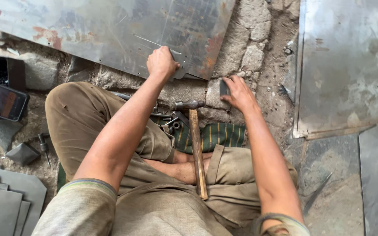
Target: The person uses a hammer and a punch to mark and bend metal sheets while sitting on the floor, handling several pieces of sheet metal one by one.
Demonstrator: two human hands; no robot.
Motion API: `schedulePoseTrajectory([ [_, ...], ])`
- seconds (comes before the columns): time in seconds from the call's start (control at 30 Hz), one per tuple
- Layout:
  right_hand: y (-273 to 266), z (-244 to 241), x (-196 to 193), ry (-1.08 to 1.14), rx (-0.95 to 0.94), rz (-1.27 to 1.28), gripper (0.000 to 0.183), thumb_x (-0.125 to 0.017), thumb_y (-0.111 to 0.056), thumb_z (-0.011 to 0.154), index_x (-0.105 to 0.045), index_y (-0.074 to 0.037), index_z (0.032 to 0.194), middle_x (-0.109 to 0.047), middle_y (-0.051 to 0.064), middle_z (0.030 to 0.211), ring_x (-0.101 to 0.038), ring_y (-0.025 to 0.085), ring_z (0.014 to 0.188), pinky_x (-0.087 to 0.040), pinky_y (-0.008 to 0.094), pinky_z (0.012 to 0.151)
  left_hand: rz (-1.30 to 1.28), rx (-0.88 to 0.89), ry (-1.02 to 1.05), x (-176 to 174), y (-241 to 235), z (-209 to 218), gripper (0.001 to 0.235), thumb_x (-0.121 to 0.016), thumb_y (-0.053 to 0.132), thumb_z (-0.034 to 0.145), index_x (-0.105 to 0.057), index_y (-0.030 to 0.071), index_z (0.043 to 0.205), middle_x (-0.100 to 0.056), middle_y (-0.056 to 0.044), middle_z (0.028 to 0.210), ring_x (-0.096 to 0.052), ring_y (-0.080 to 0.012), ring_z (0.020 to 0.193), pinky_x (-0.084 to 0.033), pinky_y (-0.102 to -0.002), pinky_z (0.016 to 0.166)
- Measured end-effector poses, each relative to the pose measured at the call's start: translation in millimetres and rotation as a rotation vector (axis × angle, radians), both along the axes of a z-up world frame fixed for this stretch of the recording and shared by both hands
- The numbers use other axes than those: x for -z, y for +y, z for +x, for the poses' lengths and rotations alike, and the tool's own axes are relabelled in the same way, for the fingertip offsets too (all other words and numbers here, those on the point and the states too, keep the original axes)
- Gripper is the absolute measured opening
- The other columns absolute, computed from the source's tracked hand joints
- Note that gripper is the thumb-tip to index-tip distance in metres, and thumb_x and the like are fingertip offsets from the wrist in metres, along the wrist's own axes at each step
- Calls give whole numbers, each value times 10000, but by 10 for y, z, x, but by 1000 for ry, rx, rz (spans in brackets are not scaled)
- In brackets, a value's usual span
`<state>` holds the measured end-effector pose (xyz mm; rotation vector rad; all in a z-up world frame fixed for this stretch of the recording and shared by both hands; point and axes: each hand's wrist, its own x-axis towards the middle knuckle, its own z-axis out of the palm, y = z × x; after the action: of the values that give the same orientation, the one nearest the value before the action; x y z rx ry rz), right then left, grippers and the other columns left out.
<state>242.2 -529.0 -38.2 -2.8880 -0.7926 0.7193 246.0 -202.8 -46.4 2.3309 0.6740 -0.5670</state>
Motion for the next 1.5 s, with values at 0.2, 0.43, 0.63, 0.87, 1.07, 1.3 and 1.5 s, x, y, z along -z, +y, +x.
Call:
schedulePoseTrajectory([
  [0.2, 205, -67, -237, 57, 159, 144, 836, -923, -407, 732, -525, -81, 1391, -529, 134, 1302, -557, 301, 1214, -502, 486, 1041, -14, -39, -12, -74, -84, 34, 267, -859, 199, 814, -756, 46, 1007, -749, -174, 1080, -726, -335, 1032, -580, -431, 905],
  [0.43, 1342, 205, -44, -79, 75, 396, 740, -934, -309, 754, -559, -79, 1349, -557, 121, 1284, -620, 305, 1164, -567, 442, 1020, -64, -98, -143, -43, -12, -43, 329, -888, 183, 704, -768, 74, 989, -742, -188, 1057, -705, -381, 1031, -561, -456, 903],
  [0.63, 1544, 366, 244, -127, 28, 377, 731, -942, -233, 723, -543, -53, 1308, -540, 127, 1217, -625, 306, 1140, -548, 414, 1042, -133, -101, -124, 52, 40, 42, 201, -790, 142, 770, -778, 31, 937, -743, -225, 1024, -714, -388, 1013, -566, -448, 907],
  [0.87, 1540, 332, 183, -95, 62, 373, 714, -956, -244, 728, -551, -56, 1285, -535, 125, 1196, -615, 310, 1137, -545, 428, 1017, -215, -85, -65, -24, 38, 41, 362, -904, 248, 705, -759, 6, 933, -746, -209, 1012, -736, -336, 992, -572, -415, 898],
  [1.07, 1557, 315, 180, -103, 52, 350, 694, -950, -209, 728, -559, -69, 1284, -540, 122, 1197, -609, 303, 1138, -543, 427, 1023, -121, -73, -57, -86, -75, 63, 348, -912, 205, 721, -758, 41, 986, -740, -180, 1048, -714, -338, 1025, -572, -438, 880],
  [1.3, 1253, 63, -192, -118, 283, 449, 753, -855, -316, 825, -521, -9, 1426, -562, 195, 1351, -586, 308, 1225, -520, 434, 1021, -157, -79, 10, -141, -78, 90, 346, -907, 195, 725, -771, 36, 1000, -751, -192, 1094, -725, -325, 1069, -580, -414, 920],
  [1.5, 611, -1440, -498, 585, 805, 281, 837, -749, -518, 930, -403, 51, 1437, -533, 253, 1369, -596, 320, 1185, -544, 547, 913, -154, -58, -10, -136, -32, 134, 399, -938, 205, 680, -766, 9, 983, -738, -209, 1081, -719, -336, 1059, -578, -406, 912],
])
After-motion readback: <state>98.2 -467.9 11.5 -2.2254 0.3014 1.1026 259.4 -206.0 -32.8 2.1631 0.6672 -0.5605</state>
